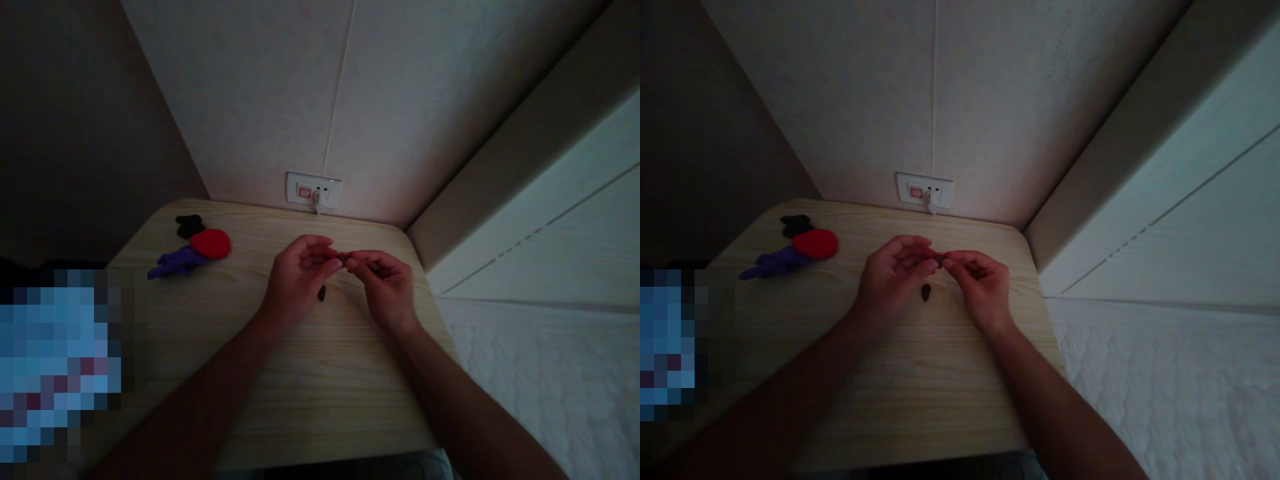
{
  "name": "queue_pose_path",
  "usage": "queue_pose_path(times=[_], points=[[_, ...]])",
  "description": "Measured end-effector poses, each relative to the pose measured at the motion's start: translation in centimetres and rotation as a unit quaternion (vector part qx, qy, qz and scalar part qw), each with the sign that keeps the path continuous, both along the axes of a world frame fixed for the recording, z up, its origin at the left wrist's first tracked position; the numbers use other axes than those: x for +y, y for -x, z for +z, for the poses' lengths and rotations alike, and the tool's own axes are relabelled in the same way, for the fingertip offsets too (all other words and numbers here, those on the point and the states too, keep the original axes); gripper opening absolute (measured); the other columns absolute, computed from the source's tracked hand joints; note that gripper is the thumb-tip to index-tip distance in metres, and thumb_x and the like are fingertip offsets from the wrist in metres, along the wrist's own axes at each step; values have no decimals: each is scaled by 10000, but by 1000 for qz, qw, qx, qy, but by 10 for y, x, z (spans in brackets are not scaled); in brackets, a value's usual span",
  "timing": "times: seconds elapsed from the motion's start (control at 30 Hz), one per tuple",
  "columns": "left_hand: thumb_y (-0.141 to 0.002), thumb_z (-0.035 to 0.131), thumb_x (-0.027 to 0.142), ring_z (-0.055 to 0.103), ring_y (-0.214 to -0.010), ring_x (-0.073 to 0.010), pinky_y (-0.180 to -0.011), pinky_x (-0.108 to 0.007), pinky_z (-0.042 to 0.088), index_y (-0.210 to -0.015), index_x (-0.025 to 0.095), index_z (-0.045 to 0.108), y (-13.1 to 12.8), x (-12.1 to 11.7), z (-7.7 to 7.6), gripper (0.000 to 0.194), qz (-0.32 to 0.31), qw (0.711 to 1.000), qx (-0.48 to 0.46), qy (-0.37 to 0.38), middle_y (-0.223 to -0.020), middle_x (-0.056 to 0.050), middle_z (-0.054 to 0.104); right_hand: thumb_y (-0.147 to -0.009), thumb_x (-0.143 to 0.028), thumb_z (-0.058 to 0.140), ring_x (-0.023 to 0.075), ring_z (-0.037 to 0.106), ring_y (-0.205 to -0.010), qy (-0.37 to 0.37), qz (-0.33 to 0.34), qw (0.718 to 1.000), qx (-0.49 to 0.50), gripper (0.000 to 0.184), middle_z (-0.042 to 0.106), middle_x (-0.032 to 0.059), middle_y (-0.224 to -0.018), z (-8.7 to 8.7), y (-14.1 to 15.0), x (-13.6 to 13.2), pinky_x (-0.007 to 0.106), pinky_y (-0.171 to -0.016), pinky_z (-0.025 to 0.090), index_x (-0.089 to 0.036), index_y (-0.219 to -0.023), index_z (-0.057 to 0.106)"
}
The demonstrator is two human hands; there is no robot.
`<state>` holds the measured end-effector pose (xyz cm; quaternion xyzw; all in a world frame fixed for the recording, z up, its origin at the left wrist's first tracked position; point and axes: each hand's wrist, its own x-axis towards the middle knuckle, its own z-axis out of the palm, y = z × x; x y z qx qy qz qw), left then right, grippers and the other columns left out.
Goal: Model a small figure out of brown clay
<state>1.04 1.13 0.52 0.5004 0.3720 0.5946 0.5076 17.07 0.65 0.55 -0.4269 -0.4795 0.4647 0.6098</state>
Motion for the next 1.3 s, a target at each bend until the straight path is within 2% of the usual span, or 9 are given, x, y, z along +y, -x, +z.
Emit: queue_pose_path(times=[0.2, 0.37, 0.5, 0.63, 0.73, 0.87, 1.1, 1.2, 1.3], points=[[-801, 851, 301, 783, -852, -194, -833, -331, 644, -931, 157, 757, 2, 0, 1, 215, 6, 1000, 7, -1, -909, -70, 800, -754, -372, 965, 210, 777, -906, -46, -6, 998, -48, 169, 836, 38, -962, 2, 1, -4, 383, -850, 670, -289, -870, 873], [-805, 812, 225, 760, -838, -169, -790, -291, 625, -954, 171, 736, 2, -1, -3, 176, 25, 999, 37, -26, -912, -51, 779, -685, -409, 1004, 219, 798, -834, 10, 2, 999, -42, 308, 842, 38, -883, 5, 2, -7, 403, -845, 692, -275, -919, 857], [-818, 781, 211, 746, -824, -163, -750, -275, 612, -995, 178, 721, 0, -3, -3, 190, 8, 998, 56, -34, -923, -50, 764, -681, -427, 1000, 197, 785, -753, 32, 22, 998, -42, 318, 833, 37, -824, 3, 0, -4, 374, -787, 688, -234, -875, 839], [-801, 786, 231, 750, -831, -178, -751, -292, 627, -1031, 171, 704, 0, -3, 2, 251, -30, 999, 18, -12, -903, -53, 760, -670, -422, 997, 165, 746, -668, 82, 59, 995, 26, 306, 819, 27, -767, 0, -3, 0, 320, -699, 652, -213, -818, 830], [-788, 815, 253, 751, -855, -177, -773, -294, 629, -1103, 170, 684, 0, -2, 3, 351, -43, 999, -15, 13, -897, -39, 751, -649, -408, 1008, 163, 746, -702, 110, 82, 987, 88, 303, 828, 23, -804, 0, -2, 2, 311, -722, 650, -222, -819, 841], [-734, 895, 283, 756, -851, -178, -789, -306, 631, -1091, 182, 662, -1, 0, 1, 438, -23, 999, -30, 30, -902, -30, 760, -665, -414, 1010, 156, 746, -764, 71, 56, 990, 109, 282, 833, 4, -848, 0, 2, 2, 316, -799, 649, -260, -839, 851], [-824, 871, 386, 774, -793, -207, -764, -325, 630, -873, 179, 799, 2, -1, 0, 224, -13, 999, 43, -6, -859, -62, 819, -681, -419, 1005, 155, 698, -686, 23, 20, 1000, 6, 275, 825, 20, -810, 0, 1, -2, 321, -707, 614, -257, -853, 865], [-836, 865, 355, 763, -759, -202, -715, -307, 609, -865, 186, 823, 4, -3, 2, 177, 9, 996, 90, -15, -836, -52, 825, -676, -410, 1014, 146, 692, -638, 27, 38, 998, -31, 276, 808, 22, -740, 2, -1, -1, 293, -652, 595, -239, -837, 870], [-848, 823, 297, 751, -760, -196, -715, -296, 589, -854, 183, 828, 6, -4, 5, 114, 1, 994, 113, -14, -825, -47, 823, -684, -447, 1008, 124, 676, -598, 49, 79, 996, 12, 289, 788, 18, -695, 4, -4, 1, 252, -606, 573, -219, -777, 856]])
